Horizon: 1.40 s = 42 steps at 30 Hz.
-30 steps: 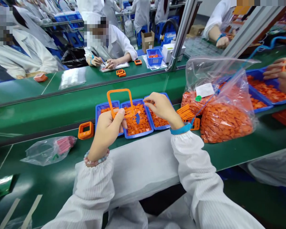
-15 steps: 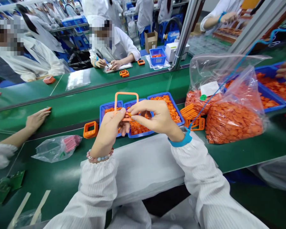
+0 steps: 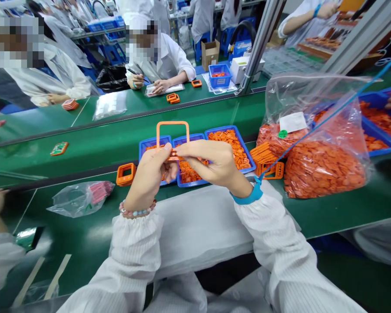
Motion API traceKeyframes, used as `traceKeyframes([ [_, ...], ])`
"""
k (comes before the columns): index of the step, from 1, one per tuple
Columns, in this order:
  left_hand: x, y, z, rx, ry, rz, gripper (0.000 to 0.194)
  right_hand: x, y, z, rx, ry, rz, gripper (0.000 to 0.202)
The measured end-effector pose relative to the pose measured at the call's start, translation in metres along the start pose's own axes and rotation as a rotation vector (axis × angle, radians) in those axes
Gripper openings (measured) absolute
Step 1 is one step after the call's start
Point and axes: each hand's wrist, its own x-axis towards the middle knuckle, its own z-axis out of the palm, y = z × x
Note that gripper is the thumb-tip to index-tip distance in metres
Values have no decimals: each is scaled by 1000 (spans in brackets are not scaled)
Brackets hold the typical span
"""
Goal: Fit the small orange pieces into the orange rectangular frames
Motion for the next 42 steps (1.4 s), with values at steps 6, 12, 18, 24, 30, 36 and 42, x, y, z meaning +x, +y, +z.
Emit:
traceKeyframes([
  [6, 0, 2, 0, -11, 46, -7, 57, 0, -1, 2, -184, -3, -120, 17],
  [12, 1, 1, 1, 29, 63, -20, 57, -2, 3, 6, -301, 48, -166, 13],
  [18, -1, 2, 1, 18, 68, -11, 54, -2, 2, 5, -396, 48, -167, 15],
  [24, -1, 1, 0, 11, 51, -14, 54, -3, 2, 6, -331, 52, -163, 16],
  [30, -3, 1, -1, 80, 63, 5, 59, -7, 8, 8, -263, 4, -126, 24],
  [36, -6, 2, 2, 138, 82, -7, 63, -11, 18, 9, -235, -23, -86, 16],
  [42, -6, 2, 3, 209, 98, 27, 64, -9, 18, 10, -282, -26, -139, 13],
])
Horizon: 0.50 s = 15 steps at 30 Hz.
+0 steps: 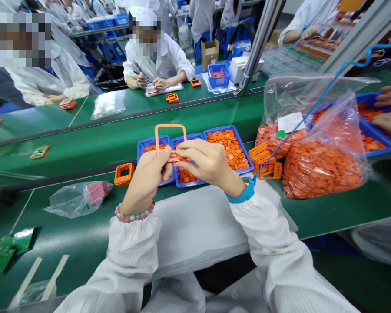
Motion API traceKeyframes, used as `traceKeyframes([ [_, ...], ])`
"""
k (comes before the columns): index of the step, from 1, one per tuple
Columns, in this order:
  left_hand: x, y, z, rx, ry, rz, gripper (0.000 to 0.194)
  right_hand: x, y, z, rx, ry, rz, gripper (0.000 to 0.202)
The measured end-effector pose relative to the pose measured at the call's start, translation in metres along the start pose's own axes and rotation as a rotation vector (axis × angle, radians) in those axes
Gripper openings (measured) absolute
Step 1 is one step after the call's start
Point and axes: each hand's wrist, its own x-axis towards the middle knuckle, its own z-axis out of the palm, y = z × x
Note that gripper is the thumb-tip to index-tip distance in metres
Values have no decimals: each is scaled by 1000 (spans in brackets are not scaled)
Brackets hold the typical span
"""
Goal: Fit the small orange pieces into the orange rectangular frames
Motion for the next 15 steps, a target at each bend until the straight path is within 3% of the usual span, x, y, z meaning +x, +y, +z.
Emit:
traceKeyframes([
  [8, 4, -3, 1, 50, 20, 60, 67, -9, 2, 13, -84, 94, -22, 16],
  [10, 4, -3, 1, 54, 88, 72, 69, -14, 13, 13, -121, 101, 83, 20],
  [13, 3, -1, -1, 10, 186, 81, 70, -22, 37, 9, -166, 110, 362, 18],
  [15, 2, 1, -3, -29, 212, 82, 69, -27, 50, 7, -152, -47, 543, 14],
])
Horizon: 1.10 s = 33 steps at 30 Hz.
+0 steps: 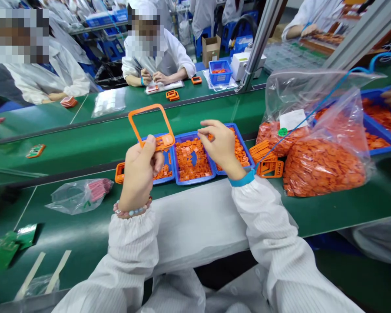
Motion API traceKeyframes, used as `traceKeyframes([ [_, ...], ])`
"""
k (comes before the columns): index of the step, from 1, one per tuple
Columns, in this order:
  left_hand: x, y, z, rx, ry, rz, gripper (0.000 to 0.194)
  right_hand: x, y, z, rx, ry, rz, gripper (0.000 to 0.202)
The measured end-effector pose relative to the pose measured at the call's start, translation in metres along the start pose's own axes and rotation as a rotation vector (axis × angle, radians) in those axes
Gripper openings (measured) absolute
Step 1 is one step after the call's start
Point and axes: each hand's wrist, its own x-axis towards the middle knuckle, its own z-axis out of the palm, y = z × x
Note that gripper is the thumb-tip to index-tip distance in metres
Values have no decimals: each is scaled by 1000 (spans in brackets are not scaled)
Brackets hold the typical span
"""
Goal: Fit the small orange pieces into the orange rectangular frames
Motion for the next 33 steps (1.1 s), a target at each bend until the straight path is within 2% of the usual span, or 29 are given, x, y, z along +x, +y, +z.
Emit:
traceKeyframes([
  [2, 0, 1, -1, -19, 2, -9, 67, 0, 6, 4, -53, -323, 92, 14],
  [4, 1, 0, -1, -21, -11, -22, 65, -4, 1, 10, -132, -641, 93, 20],
  [5, 1, 0, -1, -17, -19, -25, 65, -7, -5, 14, -180, -759, 71, 25],
  [8, 0, -1, 0, -1, -27, -18, 65, -14, -22, 25, -321, -968, 15, 33],
  [11, 0, 0, -1, -12, -24, -15, 63, -20, -30, 33, -400, -1060, 17, 32],
  [17, 0, -1, -1, 2, -30, -26, 59, -22, -15, 42, -328, -997, 64, 35],
  [19, 2, -4, -1, 2, -25, -23, 58, -19, -10, 40, -172, -908, 98, 32],
  [22, 7, -8, -2, 1, 29, -11, 58, -12, -7, 31, 266, -659, 269, 17],
  [24, 10, -10, -3, 7, 82, 2, 59, -7, -11, 20, 532, -535, 390, 11],
  [26, 12, -12, -4, 25, 114, 16, 60, -2, -19, 8, 704, -475, 459, 19],
  [30, 15, -17, -5, 76, 88, 31, 60, 1, -37, -8, 845, -414, 485, 31],
  [33, 15, -20, -3, 128, 20, 41, 58, 0, -46, -12, 848, -363, 453, 33],
])
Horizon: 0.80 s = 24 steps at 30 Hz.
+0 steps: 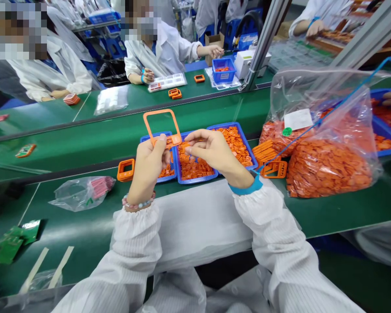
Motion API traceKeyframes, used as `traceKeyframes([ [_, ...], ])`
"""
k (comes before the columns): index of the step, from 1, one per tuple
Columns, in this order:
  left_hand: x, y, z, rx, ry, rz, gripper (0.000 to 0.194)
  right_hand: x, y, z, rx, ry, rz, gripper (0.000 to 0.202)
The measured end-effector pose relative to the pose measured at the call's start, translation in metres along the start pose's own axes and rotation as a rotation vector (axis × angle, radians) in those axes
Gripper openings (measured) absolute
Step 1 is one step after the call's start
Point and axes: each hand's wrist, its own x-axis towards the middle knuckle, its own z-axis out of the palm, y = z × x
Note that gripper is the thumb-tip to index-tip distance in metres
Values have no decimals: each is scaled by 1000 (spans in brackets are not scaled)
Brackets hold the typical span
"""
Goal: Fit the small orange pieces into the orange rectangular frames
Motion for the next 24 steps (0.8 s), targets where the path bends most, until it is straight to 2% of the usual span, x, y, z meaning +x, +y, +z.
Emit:
traceKeyframes([
  [5, -2, 2, 4, 75, -121, 3, 59, -7, -9, 3, -131, 68, -123, 26],
  [10, -4, 3, 7, 144, -181, 27, 59, -13, -22, 4, -310, 77, -300, 9],
  [13, -5, 2, 10, 180, -224, 55, 62, -14, -24, 5, -405, 85, -370, 7],
  [17, -6, 2, 12, 209, -236, 74, 63, -16, -22, 7, -514, 115, -433, 14],
  [20, -7, 1, 12, 176, -232, 82, 61, -16, -19, 10, -533, 199, -419, 6],
  [21, -7, 0, 12, 147, -232, 88, 59, -16, -18, 11, -522, 255, -410, 9],
  [24, -7, -1, 11, 25, -250, 106, 49, -13, -12, 14, -408, 373, -371, 51],
])
